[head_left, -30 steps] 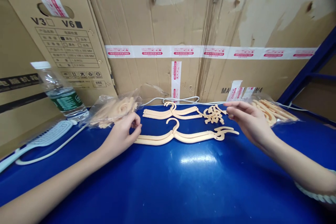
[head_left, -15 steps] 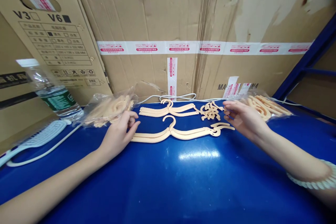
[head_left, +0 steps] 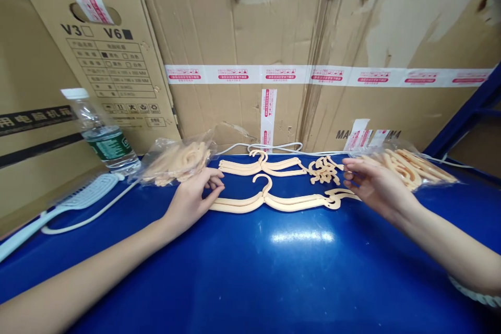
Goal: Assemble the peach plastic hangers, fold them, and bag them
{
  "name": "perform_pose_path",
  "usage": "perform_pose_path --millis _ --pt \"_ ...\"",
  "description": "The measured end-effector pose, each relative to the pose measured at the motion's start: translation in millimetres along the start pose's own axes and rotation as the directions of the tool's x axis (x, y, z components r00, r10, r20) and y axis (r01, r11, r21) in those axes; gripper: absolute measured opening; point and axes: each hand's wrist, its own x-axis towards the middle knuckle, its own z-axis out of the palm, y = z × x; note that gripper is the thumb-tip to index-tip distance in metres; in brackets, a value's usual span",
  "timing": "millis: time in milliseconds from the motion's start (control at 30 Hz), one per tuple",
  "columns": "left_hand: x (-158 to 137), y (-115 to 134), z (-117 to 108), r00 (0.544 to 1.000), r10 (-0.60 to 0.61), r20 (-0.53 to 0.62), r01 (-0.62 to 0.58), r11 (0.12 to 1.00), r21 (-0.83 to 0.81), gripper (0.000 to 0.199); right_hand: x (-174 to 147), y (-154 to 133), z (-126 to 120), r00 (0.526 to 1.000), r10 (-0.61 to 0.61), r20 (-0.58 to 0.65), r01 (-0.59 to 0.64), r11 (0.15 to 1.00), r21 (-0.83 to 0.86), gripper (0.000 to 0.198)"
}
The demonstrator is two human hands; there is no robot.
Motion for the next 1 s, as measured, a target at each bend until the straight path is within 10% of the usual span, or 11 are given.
perform_pose_path --millis 700,1000 --pt "-0.4 3.6 -1.7 0.99 0.13 -0.046 -0.128 0.991 0.04 0.013 3.2 3.6 -2.3 1.0 0.005 0.014 -0.005 1.0 0.018 0.014" --pt "0.8 8.7 -3.1 0.992 0.124 -0.001 -0.124 0.992 0.015 0.009 7.8 1.6 3.1 0.951 -0.209 0.228 0.279 0.898 -0.34 0.017"
